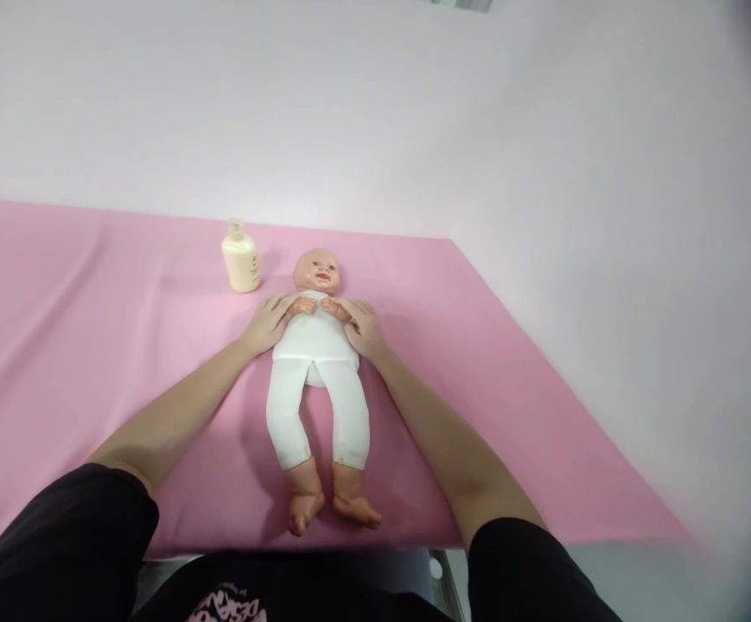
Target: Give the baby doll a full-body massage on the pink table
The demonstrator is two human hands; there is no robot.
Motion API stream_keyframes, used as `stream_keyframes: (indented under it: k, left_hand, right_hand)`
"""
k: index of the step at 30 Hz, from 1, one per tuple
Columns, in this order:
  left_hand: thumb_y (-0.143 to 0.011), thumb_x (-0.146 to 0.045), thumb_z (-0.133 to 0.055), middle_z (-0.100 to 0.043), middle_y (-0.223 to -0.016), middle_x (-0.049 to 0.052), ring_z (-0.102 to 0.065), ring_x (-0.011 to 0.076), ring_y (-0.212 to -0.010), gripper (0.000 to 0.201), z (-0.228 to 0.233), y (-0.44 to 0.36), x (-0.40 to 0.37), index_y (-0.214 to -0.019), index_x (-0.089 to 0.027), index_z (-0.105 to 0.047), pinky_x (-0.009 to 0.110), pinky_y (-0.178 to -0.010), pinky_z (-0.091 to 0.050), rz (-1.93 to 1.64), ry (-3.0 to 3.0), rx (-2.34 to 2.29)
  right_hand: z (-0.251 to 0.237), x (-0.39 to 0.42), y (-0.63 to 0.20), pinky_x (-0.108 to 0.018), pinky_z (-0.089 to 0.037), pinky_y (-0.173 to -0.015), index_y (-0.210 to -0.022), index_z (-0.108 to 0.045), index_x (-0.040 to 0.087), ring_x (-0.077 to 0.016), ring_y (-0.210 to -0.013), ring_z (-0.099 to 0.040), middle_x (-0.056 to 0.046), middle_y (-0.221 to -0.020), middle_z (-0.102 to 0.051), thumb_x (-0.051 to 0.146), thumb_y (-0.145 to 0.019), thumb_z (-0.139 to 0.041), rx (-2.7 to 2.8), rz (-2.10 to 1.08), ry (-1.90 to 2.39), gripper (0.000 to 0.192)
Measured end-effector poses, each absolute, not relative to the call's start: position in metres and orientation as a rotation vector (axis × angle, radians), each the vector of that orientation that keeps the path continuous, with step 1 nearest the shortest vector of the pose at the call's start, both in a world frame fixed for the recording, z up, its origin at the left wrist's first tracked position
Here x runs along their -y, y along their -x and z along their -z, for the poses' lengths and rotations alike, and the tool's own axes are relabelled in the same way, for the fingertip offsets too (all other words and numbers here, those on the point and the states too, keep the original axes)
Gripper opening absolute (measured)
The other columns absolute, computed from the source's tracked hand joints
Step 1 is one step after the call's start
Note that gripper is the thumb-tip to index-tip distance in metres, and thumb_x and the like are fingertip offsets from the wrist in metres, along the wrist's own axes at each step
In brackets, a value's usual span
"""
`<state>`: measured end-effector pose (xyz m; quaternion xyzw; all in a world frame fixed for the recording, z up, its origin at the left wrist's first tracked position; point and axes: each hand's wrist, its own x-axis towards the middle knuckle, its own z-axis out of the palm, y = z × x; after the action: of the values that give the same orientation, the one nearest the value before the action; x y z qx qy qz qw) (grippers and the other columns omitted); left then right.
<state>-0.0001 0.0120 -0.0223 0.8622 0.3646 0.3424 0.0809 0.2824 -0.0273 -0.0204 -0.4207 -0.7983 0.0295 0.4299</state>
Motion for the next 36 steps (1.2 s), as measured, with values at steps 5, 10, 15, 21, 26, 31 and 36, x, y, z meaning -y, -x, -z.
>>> stream_keyframes:
  k: [5,10,15,21,26,31,36]
  left_hand:
    - [-0.106,-0.031,-0.038,-0.059,-0.141,0.015,-0.052,0.0301,-0.132,0.049,0.0215,0.0002,-0.0119,-0.151,-0.020,-0.050,0.053,-0.119,-0.039,-1.013,-2.579,-1.091]
    - [-0.106,-0.031,-0.038,-0.059,-0.142,0.015,-0.052,0.0299,-0.132,0.049,0.0219,0.0002,-0.0119,-0.151,-0.019,-0.050,0.052,-0.119,-0.039,-1.016,-2.582,-1.097]
    - [-0.106,-0.032,-0.036,-0.059,-0.141,0.017,-0.052,0.0307,-0.132,0.049,0.0217,0.0001,-0.0116,-0.151,-0.016,-0.051,0.053,-0.118,-0.039,-1.014,-2.597,-1.099]
    - [-0.106,-0.030,-0.038,-0.059,-0.142,0.015,-0.052,0.0295,-0.132,0.049,0.0216,0.0003,-0.0116,-0.152,-0.020,-0.050,0.052,-0.119,-0.039,-1.011,-2.584,-1.100]
    - [-0.105,-0.030,-0.038,-0.059,-0.143,0.016,-0.052,0.0301,-0.132,0.050,0.0218,0.0003,-0.0120,-0.152,-0.017,-0.050,0.052,-0.119,-0.038,-1.005,-2.581,-1.100]
    - [-0.106,-0.031,-0.036,-0.059,-0.143,0.018,-0.052,0.0310,-0.132,0.050,0.0220,0.0002,-0.0122,-0.152,-0.015,-0.050,0.053,-0.119,-0.038,-0.984,-2.591,-1.111]
    - [-0.107,-0.031,-0.037,-0.059,-0.142,0.015,-0.052,0.0295,-0.133,0.049,0.0232,0.0002,-0.0127,-0.152,-0.020,-0.050,0.052,-0.119,-0.038,-1.011,-2.590,-1.107]
  right_hand:
    - [0.0200,0.0273,-0.2824,-0.051,-0.049,-0.110,-0.138,-0.063,0.024,-0.0294,-0.121,-0.062,-0.009,-0.133,-0.070,0.010,-0.077,-0.045,1.993,-0.074,1.058,0.065]
    - [0.0203,0.0275,-0.2821,-0.052,-0.048,-0.110,-0.137,-0.064,0.024,-0.0295,-0.121,-0.063,-0.008,-0.133,-0.070,0.010,-0.076,-0.045,1.983,-0.077,1.057,0.065]
    - [0.0212,0.0269,-0.2823,-0.051,-0.049,-0.110,-0.137,-0.064,0.023,-0.0295,-0.120,-0.063,-0.009,-0.132,-0.071,0.010,-0.077,-0.045,1.984,-0.066,1.053,0.064]
    - [0.0209,0.0272,-0.2822,-0.053,-0.048,-0.111,-0.139,-0.062,0.023,-0.0303,-0.122,-0.062,-0.009,-0.134,-0.070,0.010,-0.077,-0.045,1.998,-0.081,1.064,0.066]
    - [0.0213,0.0269,-0.2816,-0.052,-0.049,-0.110,-0.138,-0.063,0.024,-0.0300,-0.120,-0.063,-0.008,-0.133,-0.071,0.010,-0.077,-0.045,1.985,-0.060,1.064,0.065]
    - [0.0205,0.0277,-0.2816,-0.051,-0.050,-0.109,-0.138,-0.063,0.023,-0.0293,-0.120,-0.063,-0.009,-0.132,-0.071,0.009,-0.077,-0.045,1.990,-0.051,1.061,0.065]
    - [0.0193,0.0285,-0.2816,-0.052,-0.048,-0.110,-0.137,-0.064,0.024,-0.0296,-0.120,-0.063,-0.008,-0.133,-0.070,0.010,-0.076,-0.045,1.984,-0.077,1.058,0.065]
